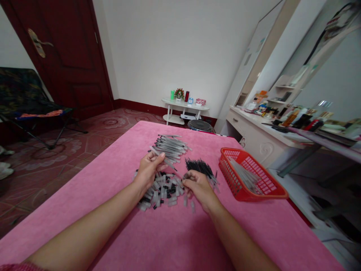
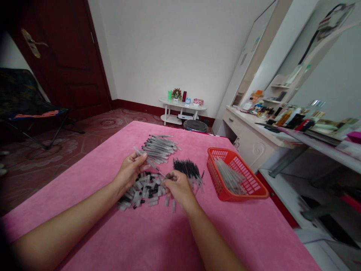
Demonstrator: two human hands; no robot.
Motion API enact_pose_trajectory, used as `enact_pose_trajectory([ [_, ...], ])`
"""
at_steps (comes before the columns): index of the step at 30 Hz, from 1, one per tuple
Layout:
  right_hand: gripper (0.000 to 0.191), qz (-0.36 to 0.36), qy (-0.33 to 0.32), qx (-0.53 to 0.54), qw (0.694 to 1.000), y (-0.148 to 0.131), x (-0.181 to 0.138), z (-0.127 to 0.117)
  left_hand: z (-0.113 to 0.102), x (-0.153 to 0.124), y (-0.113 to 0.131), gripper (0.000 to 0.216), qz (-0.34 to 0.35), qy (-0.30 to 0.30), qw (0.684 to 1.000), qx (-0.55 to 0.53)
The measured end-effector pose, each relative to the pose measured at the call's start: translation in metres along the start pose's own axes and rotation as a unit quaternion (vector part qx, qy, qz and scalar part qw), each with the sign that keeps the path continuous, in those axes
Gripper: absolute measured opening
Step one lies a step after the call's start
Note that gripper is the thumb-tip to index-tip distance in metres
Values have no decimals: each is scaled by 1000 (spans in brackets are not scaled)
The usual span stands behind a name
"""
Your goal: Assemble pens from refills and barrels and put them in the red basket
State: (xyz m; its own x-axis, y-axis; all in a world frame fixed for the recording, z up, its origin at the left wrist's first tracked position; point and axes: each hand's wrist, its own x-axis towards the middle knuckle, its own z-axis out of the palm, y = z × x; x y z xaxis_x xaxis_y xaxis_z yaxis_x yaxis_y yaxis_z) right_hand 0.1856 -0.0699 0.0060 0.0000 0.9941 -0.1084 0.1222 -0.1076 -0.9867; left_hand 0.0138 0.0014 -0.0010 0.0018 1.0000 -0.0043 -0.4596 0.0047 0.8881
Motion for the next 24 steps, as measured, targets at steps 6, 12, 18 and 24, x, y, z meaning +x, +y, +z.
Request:
enact_pose_trajectory([
  [6, 22, 12, -84, 38, 996, 0, -6, 7, 8, -11, -2, 40, -5, -56, 998, 25],
  [12, 29, -70, -167, -175, 968, -5, -8, -10, 4, -5, 1, 40, -10, -35, 999, 31],
  [18, 24, -84, -33, -407, 909, -14, 1, -53, -11, 12, 5, 37, 12, 48, 999, -10],
  [24, 25, -46, 142, -526, 837, -19, 7, -71, -8, 8, 2, 37, 1, 19, 1000, 8],
])
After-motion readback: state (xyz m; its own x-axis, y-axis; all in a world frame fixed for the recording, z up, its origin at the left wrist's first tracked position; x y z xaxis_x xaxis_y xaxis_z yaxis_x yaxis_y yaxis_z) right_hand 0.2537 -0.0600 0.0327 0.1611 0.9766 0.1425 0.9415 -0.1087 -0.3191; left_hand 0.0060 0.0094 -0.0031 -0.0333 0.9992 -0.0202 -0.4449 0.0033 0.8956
